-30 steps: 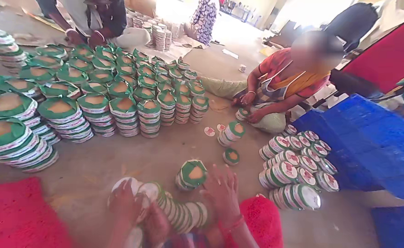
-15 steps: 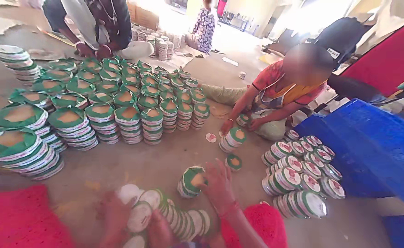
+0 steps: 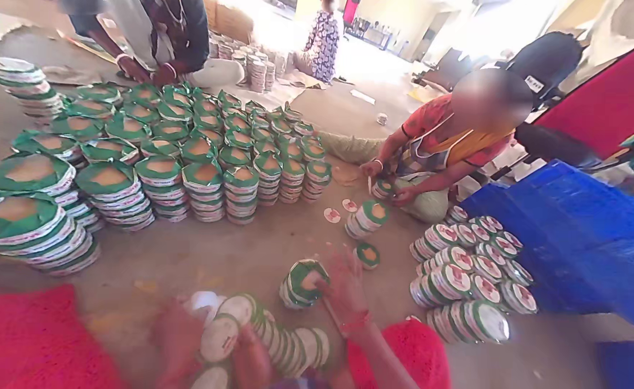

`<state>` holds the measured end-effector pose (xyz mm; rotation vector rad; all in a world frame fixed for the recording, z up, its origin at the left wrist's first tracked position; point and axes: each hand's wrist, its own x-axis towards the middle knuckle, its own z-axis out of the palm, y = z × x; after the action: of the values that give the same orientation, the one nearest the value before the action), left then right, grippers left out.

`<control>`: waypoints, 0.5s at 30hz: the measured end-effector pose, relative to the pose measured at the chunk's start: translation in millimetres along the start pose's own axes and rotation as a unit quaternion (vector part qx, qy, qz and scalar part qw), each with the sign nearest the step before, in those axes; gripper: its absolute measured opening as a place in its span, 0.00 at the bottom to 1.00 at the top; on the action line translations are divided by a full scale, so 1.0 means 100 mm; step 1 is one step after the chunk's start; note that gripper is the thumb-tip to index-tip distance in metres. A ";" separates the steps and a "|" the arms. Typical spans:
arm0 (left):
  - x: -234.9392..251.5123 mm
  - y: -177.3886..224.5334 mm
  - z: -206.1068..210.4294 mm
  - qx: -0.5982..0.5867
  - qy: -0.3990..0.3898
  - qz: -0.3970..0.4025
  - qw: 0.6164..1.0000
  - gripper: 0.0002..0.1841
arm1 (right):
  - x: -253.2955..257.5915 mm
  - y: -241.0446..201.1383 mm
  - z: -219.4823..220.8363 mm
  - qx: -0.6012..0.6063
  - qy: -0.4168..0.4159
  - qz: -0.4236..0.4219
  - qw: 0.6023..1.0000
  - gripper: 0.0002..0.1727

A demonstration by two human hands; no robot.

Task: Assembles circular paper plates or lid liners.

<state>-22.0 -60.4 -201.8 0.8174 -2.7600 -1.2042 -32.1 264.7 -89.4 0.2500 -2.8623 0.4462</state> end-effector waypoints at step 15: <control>-0.51 0.87 -0.26 -0.280 -0.021 0.193 0.940 0.13 | -0.68 0.08 0.01 -0.075 0.066 -0.132 0.986 0.35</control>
<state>-12.0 -5.3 -114.7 0.1861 -2.2368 -1.7742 31.5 281.2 -110.3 0.5428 -2.6649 0.1872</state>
